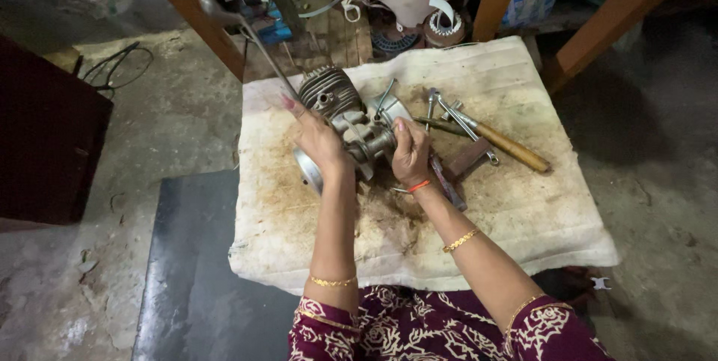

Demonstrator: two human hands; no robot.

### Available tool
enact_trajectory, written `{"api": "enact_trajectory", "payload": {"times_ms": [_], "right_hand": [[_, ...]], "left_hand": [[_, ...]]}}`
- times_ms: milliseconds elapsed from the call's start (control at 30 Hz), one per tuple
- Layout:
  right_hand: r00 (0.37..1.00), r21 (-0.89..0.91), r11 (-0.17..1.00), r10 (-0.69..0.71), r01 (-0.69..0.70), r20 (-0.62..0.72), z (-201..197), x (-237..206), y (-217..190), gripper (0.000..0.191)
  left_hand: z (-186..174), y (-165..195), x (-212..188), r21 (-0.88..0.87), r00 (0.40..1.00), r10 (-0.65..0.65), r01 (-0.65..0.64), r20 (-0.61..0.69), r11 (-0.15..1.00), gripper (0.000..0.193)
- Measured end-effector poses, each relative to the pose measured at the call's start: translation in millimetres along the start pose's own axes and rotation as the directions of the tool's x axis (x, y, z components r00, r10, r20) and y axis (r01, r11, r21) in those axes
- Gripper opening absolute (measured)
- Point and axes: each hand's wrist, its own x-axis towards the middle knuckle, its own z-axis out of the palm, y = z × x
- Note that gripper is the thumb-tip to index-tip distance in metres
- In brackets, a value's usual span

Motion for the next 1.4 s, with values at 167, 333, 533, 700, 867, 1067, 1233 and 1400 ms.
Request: {"api": "enact_trajectory", "payload": {"times_ms": [167, 333, 533, 700, 867, 1067, 1233, 1400], "right_hand": [[0.999, -0.029, 0.999, -0.029, 0.03, 0.03, -1, 2, 3, 0.037], [0.997, -0.03, 0.998, -0.045, 0.047, 0.067, -5, 3, 2, 0.036], [0.994, -0.027, 0.995, -0.094, 0.096, 0.054, -4, 3, -3, 0.035], [0.997, -0.037, 0.998, -0.053, 0.055, 0.064, -5, 4, -5, 0.039], [0.997, -0.025, 0.998, -0.059, 0.06, 0.054, -5, 3, -8, 0.036], [0.999, -0.011, 0.999, -0.037, 0.037, 0.038, -4, 3, -9, 0.034], [0.999, 0.005, 1.0, -0.028, 0.027, 0.036, -3, 1, -7, 0.036], [0.999, -0.022, 0.999, -0.045, 0.046, 0.016, -2, 0, -6, 0.035]], "left_hand": [[-9, 12, 8, -0.171, 0.922, -0.377, 0.387, 0.09, 0.906, 0.063], [-21, 10, -10, -0.216, 0.978, -0.204, 0.19, -0.04, 0.958, 0.047], [-38, -16, -25, -0.318, 0.981, 0.19, -0.192, -0.037, 0.929, 0.066], [-41, -50, -29, -0.461, 0.976, 0.175, -0.095, 0.134, 0.882, 0.067], [-45, -50, -26, -0.029, 0.865, 0.468, -0.471, 0.181, 0.881, 0.066], [-40, -20, -34, -0.475, 0.854, 0.313, -0.089, 0.417, 0.875, 0.06], [-36, 6, -42, -0.428, 0.861, 0.289, -0.093, 0.419, 0.899, 0.067], [-27, 6, -44, -0.433, 0.893, 0.284, -0.115, 0.349, 0.894, 0.066]]}}
